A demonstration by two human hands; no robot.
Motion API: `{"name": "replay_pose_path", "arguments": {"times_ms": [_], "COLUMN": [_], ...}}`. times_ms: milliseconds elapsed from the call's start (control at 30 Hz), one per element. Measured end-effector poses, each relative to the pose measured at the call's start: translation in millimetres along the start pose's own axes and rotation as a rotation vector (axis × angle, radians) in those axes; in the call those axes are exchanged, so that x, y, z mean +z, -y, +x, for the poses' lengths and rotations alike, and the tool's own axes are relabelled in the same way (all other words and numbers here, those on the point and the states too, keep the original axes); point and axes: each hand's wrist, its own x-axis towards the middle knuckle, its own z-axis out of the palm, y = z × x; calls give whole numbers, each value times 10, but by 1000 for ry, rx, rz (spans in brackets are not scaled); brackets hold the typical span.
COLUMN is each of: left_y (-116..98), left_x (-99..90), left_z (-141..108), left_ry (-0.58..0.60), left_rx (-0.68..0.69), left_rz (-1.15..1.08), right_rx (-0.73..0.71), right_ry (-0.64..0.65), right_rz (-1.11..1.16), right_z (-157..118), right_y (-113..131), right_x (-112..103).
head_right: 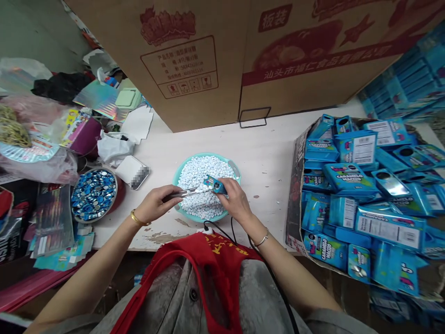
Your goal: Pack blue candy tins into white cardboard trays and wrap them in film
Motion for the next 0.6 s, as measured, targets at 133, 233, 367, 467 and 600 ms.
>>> {"name": "replay_pose_path", "arguments": {"times_ms": [133,233,367,467,600], "left_y": [-544,-912,-1029,-803,-367], "left_x": [-310,-489,-691,-669,-408], "left_z": [161,215,224,264,410], "left_ry": [144,212,191,126,155], "left_rx": [-4,-36,-45,9,74], "left_rz": [416,612,636,495,375], "right_rx": [-68,-53,-4,40,43], "right_ry": [35,39,-13,-41,1], "right_rz": [17,46,155,224,349], "right_z": [25,17,8,43,196], "right_y": [91,130,180,240,324], "right_x": [79,119,156,200,329]}}
